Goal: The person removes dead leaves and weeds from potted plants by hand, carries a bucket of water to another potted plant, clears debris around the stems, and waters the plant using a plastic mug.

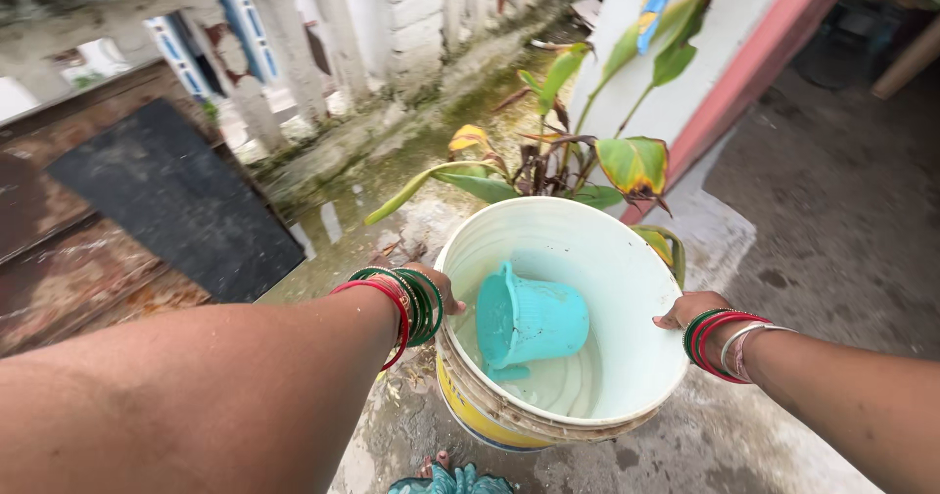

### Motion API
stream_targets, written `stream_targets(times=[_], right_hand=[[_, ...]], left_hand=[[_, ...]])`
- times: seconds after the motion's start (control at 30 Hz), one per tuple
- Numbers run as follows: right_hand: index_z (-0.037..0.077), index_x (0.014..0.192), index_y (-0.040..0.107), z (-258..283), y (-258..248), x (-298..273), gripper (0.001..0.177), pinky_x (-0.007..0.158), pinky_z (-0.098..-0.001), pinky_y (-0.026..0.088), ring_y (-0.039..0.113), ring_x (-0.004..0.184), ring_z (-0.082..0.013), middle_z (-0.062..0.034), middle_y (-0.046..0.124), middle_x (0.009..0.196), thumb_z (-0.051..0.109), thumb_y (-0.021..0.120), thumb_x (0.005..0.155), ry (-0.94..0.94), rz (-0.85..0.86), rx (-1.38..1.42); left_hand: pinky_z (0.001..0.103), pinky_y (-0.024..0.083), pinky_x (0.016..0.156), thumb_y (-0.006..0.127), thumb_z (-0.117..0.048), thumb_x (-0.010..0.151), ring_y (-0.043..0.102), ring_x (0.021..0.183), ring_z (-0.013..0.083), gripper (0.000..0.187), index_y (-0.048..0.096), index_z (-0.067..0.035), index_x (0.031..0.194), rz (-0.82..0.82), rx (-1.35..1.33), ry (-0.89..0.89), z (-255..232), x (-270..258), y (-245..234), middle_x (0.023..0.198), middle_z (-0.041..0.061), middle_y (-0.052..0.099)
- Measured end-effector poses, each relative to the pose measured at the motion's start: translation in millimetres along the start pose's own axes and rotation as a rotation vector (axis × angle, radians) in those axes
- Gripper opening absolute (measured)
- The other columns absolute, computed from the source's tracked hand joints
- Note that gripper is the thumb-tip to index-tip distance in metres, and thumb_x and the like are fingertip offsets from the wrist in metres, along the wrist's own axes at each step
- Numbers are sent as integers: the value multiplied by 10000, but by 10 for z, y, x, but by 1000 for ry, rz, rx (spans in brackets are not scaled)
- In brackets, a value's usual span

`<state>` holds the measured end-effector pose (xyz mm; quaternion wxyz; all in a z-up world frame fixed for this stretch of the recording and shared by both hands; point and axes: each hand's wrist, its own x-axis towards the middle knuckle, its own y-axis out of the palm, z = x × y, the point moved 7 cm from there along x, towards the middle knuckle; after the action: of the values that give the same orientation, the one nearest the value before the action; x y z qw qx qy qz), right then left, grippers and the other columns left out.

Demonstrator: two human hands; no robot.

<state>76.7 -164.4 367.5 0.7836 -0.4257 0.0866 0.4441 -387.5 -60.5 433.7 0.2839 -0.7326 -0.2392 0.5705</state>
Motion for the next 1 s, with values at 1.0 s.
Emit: stream_targets(times=[1.0], right_hand=[[-59, 1112, 787, 2063, 3462, -2784, 502, 959, -404, 535, 751, 1060, -284, -188, 800, 1154, 141, 967, 688, -571, 479, -533]], left_hand=[[460, 634, 699, 800, -177, 888, 805, 794, 326, 349, 748, 22, 1170, -516, -1495, -738, 2566, -4535, 2528, 1001, 223, 810]])
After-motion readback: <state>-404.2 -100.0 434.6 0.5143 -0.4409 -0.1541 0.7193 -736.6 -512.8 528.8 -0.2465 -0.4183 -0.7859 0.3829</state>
